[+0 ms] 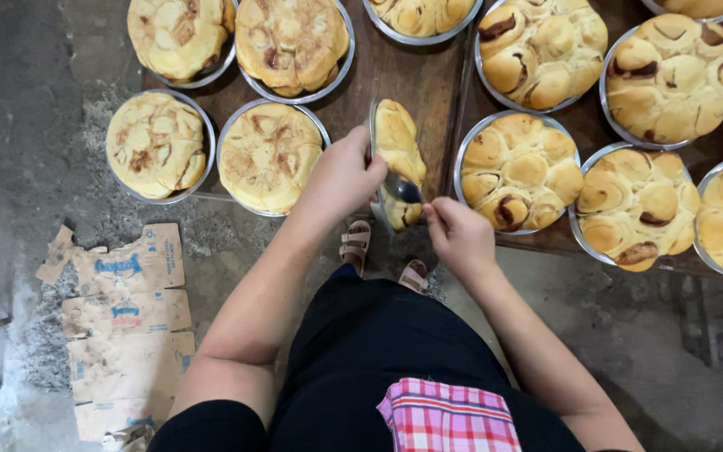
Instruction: The person uses a spoon to loosen several baked bread loaves from their individual round metal pans and moves the pans around on a wooden table.
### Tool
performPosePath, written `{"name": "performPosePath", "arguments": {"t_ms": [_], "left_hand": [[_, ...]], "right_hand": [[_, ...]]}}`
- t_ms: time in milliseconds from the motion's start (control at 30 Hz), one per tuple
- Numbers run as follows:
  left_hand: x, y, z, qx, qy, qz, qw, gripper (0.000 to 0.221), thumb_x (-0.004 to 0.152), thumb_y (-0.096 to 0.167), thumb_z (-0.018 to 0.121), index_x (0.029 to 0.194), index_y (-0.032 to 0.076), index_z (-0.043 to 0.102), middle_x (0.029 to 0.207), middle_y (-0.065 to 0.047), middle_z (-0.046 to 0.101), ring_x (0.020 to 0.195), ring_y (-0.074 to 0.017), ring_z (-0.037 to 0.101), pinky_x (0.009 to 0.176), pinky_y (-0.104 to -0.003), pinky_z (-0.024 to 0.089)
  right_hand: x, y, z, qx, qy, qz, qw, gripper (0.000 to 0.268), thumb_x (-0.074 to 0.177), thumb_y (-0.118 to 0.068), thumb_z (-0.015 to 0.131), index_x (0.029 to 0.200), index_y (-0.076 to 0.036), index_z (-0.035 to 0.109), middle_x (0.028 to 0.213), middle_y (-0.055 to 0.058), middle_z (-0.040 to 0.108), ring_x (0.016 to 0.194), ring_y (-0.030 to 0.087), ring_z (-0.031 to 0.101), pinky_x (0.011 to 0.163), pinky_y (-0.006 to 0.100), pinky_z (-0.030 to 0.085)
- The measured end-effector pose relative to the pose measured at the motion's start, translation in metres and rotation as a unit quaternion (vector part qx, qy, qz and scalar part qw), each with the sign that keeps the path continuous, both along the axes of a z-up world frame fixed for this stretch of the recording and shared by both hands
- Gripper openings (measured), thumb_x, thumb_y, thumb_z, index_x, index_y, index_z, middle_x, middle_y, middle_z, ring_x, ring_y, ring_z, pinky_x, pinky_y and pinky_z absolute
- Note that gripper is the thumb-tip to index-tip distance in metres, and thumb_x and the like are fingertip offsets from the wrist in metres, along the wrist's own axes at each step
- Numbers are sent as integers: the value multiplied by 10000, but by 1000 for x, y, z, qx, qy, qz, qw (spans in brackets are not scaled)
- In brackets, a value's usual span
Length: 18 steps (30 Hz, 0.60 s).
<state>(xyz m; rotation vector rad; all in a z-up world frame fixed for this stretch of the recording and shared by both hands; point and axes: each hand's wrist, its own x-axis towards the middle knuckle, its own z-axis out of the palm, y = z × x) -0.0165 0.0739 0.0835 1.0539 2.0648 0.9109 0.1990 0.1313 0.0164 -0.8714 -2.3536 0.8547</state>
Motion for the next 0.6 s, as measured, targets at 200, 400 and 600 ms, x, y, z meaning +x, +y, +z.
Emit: {"name": "performPosePath", "arguments": {"t_ms": [200,400,600], "left_hand": [[34,-29,-22,31,115,25,993,320,969,283,653,1051,8,510,881,-233,682,819,-431,676,706,-520,522],[20,-20,-35,66,116,26,991,228,988,218,613,1029,14,519,873,-240,670,851,-442,673,739,-524,522],[-3,8,-22,37,107,43,993,270,958,273,650,992,20,559,847,-219,684,811,-420,682,711,-515,529]], "right_hand": [[1,-18,-3,-15,-13,9,1000,139,974,-176,693,894,-63,678,747,139,639,657,316,654,594,401,513],[-4,3,-7,49,-2,36,998,131,991,-179,666,904,-82,682,797,112,680,696,293,677,608,385,520],[-1,-14,-1,44,-13,33,998,187,996,-190,675,863,-62,642,747,132,640,663,320,645,598,412,507]]}}
